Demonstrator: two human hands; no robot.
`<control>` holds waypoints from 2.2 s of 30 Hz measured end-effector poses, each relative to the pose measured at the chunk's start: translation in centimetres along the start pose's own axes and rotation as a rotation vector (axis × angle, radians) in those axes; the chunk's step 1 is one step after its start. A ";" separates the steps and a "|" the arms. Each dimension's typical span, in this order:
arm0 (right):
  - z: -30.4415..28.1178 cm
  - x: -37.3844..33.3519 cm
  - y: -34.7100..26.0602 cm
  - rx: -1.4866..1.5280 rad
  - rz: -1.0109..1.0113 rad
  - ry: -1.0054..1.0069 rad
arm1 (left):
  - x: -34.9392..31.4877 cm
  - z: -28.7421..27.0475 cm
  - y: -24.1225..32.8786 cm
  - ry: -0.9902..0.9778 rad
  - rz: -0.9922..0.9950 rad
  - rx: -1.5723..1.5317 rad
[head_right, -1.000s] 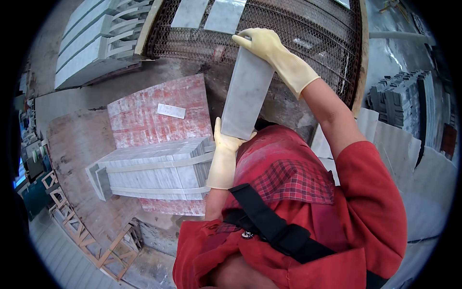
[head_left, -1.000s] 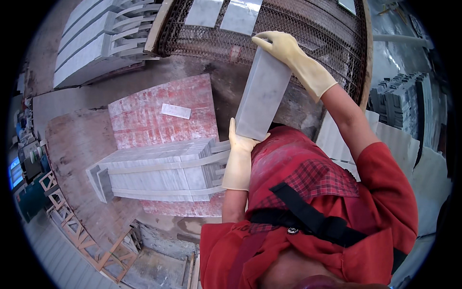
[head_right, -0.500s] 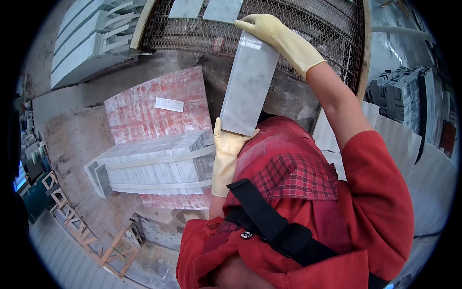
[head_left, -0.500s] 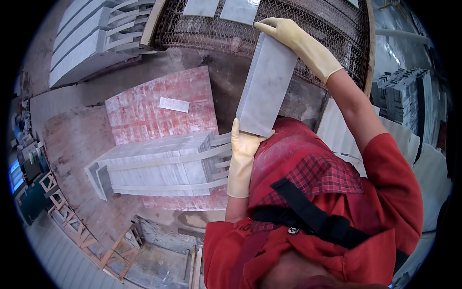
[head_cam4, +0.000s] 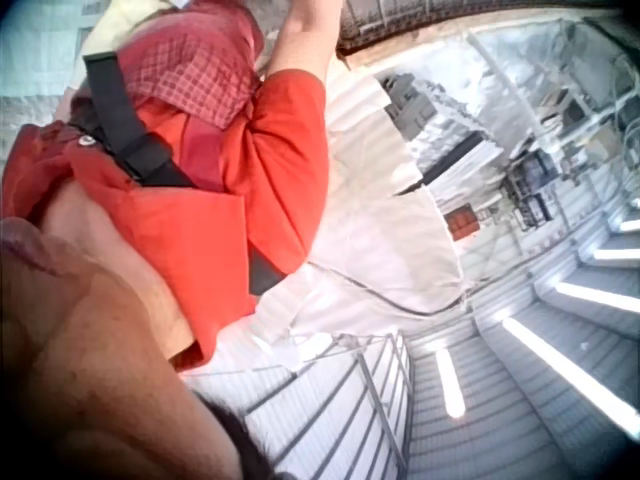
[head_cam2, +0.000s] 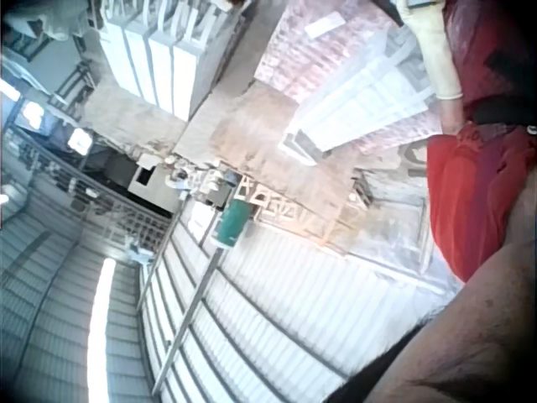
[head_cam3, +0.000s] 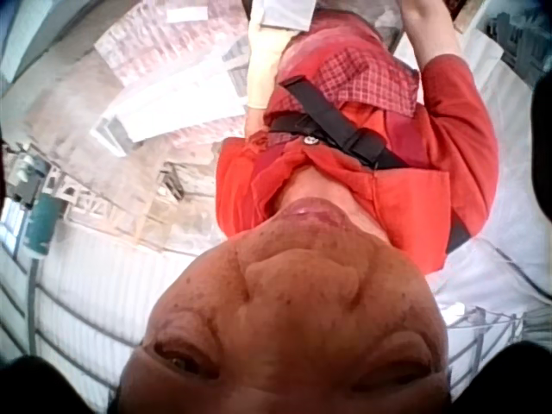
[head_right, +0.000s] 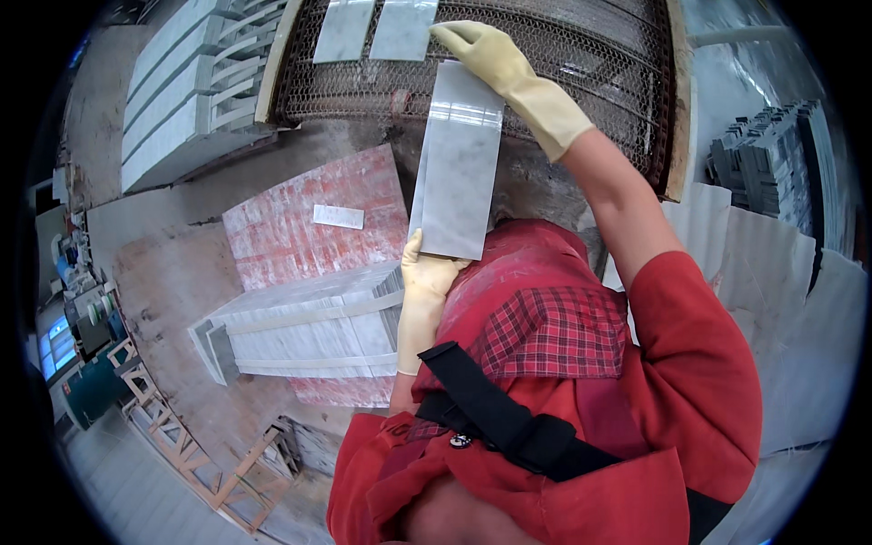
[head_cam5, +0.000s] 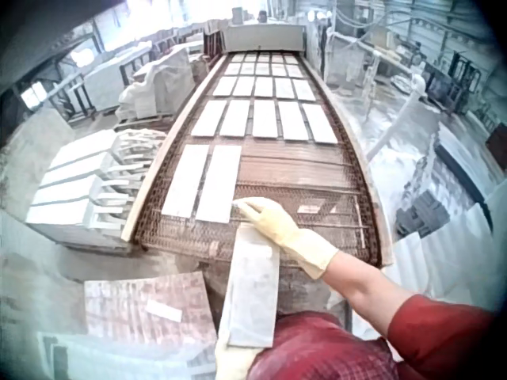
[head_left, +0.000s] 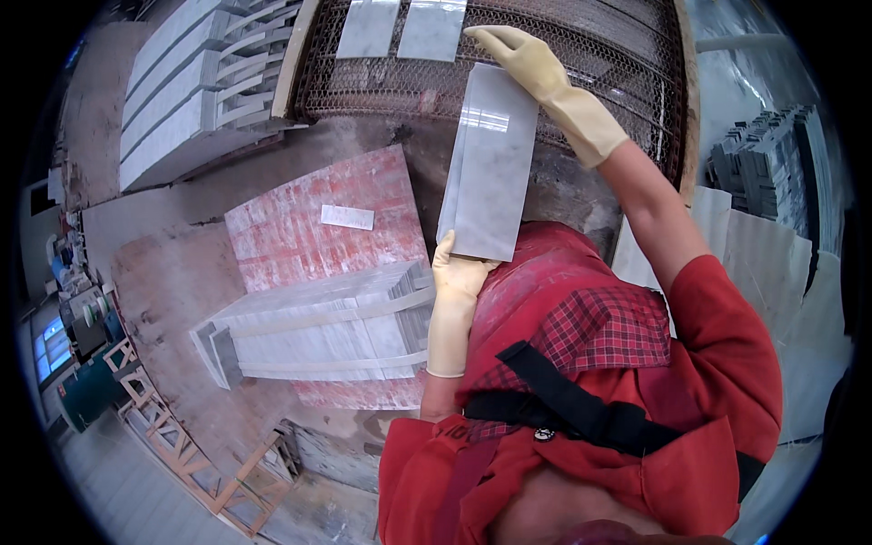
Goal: The person repeatedly picks up rectangular white tiles from a stack and places them one by one onto a metal mesh rack. The person also briefly moves a red plastic stool out of the way before resuming tile placement.
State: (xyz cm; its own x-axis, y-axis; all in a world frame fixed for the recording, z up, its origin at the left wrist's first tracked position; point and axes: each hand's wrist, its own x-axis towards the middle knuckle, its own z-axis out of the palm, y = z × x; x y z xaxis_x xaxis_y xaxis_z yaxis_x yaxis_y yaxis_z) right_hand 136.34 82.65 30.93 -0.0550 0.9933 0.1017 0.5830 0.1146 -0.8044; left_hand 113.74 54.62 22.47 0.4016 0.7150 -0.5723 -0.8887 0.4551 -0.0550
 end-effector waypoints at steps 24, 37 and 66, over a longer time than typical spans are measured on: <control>-0.6 -21.2 1.1 0.869 0.875 -0.301 | 1.8 -0.6 1.1 0.188 -0.098 0.043; -8.4 -18.3 4.3 0.717 0.891 -0.301 | 1.8 0.8 2.0 0.302 -0.023 0.096; -13.0 6.8 6.7 0.855 0.600 -0.129 | 4.6 1.5 2.4 0.511 0.053 0.205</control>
State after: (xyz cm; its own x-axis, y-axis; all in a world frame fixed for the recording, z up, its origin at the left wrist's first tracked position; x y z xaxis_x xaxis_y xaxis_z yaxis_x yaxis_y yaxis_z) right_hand 150.39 90.02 33.84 -0.0618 0.8788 -0.4732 -0.2198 -0.4745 -0.8524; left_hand 113.77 59.86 20.94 0.1541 0.4145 -0.8969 -0.8229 0.5562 0.1156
